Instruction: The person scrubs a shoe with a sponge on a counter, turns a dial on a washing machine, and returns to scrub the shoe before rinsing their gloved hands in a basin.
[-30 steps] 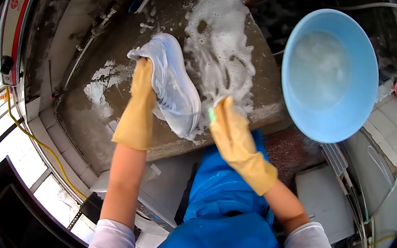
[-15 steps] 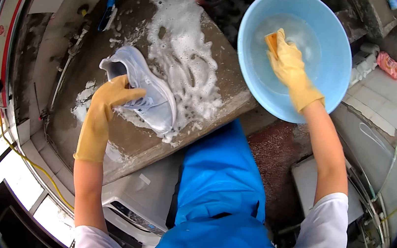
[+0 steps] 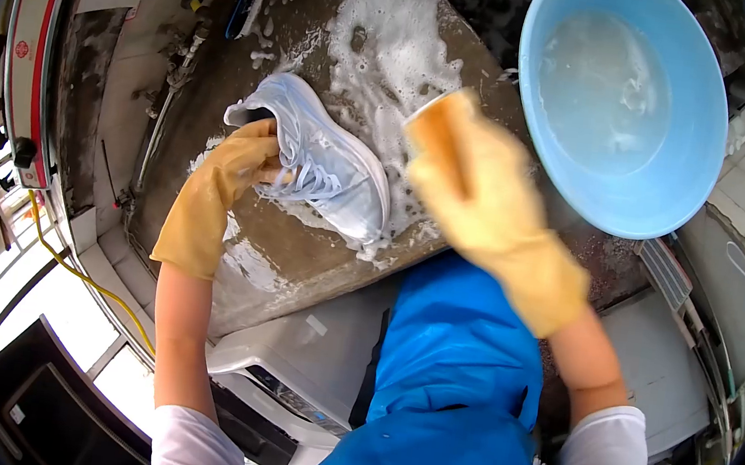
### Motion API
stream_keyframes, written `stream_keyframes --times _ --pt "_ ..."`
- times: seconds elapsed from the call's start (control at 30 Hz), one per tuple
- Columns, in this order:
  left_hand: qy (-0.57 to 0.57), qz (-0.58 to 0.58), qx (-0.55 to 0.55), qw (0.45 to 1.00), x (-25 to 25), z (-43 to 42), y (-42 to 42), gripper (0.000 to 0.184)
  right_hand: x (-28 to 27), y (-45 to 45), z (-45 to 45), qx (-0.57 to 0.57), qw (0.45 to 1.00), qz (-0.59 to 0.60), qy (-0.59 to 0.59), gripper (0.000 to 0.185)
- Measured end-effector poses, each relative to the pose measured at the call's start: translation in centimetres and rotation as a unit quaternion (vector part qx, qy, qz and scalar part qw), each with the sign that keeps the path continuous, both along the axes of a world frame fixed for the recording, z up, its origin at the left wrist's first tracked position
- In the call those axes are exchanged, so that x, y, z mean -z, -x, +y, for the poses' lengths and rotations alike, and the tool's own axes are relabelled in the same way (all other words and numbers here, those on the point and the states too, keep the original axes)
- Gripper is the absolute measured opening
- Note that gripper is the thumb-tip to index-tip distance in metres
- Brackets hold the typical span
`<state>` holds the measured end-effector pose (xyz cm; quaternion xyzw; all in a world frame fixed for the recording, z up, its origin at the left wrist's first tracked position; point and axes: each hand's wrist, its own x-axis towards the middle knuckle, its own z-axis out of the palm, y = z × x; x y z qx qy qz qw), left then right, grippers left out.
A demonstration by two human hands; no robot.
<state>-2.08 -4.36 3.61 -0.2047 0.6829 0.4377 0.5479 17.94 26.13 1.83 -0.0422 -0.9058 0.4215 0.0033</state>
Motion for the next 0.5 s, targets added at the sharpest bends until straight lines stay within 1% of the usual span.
stream_keyframes --times 0.03,0.07,0.1,0.17,0.2,0.23,0.3,0.37,0.43,0.47,0.5 --pt "-0.016 -0.026 0.069 0.997 0.9 -0.9 0.6 0.029 -0.1 0.8 -3.6 -0.01 0.985 -0.07 0.155 0.07" --pt "0.023 -0.03 0.121 0.992 1.1 -0.7 0.6 0.012 -0.4 2.0 -6.5 -0.024 0.981 -0.081 0.175 0.069" --pt "-0.03 -0.056 0.098 0.993 3.1 -1.8 0.3 0.011 -0.4 3.2 -8.9 -0.037 0.976 -0.092 0.194 0.068" --pt "0.075 -0.053 0.181 0.979 -0.6 4.4 -0.9 0.008 4.0 5.6 -13.2 0.011 0.981 0.045 0.188 0.07" --pt "0.05 -0.054 0.177 0.981 0.2 4.3 -0.8 0.008 4.5 6.8 -13.8 0.011 0.981 0.043 0.188 0.07" --pt "0.013 -0.061 0.158 0.985 1.3 3.7 -0.8 0.008 4.8 7.8 -14.3 -0.032 0.995 0.033 0.088 0.065" --pt "-0.056 -0.082 0.126 0.987 3.4 1.8 -0.2 0.008 4.8 6.5 -14.1 -0.074 0.997 0.03 -0.008 0.064" --pt "-0.096 -0.103 0.109 0.984 4.5 1.0 0.1 0.008 5.6 -2.1 -12.2 -0.087 0.994 0.062 -0.021 0.068" --pt "-0.119 -0.114 0.1 0.981 5.1 0.7 0.2 0.008 5.4 -3.8 -11.3 -0.105 0.99 0.087 -0.04 0.065" --pt "-0.126 -0.115 0.096 0.981 5.1 0.6 0.2 0.008 2.9 -1.0 -10.4 -0.085 0.993 0.077 -0.019 0.064" --pt "-0.128 -0.116 0.094 0.98 5.0 0.5 0.1 0.008 3.9 0.4 -11.6 -0.08 0.995 0.063 -0.01 0.064"
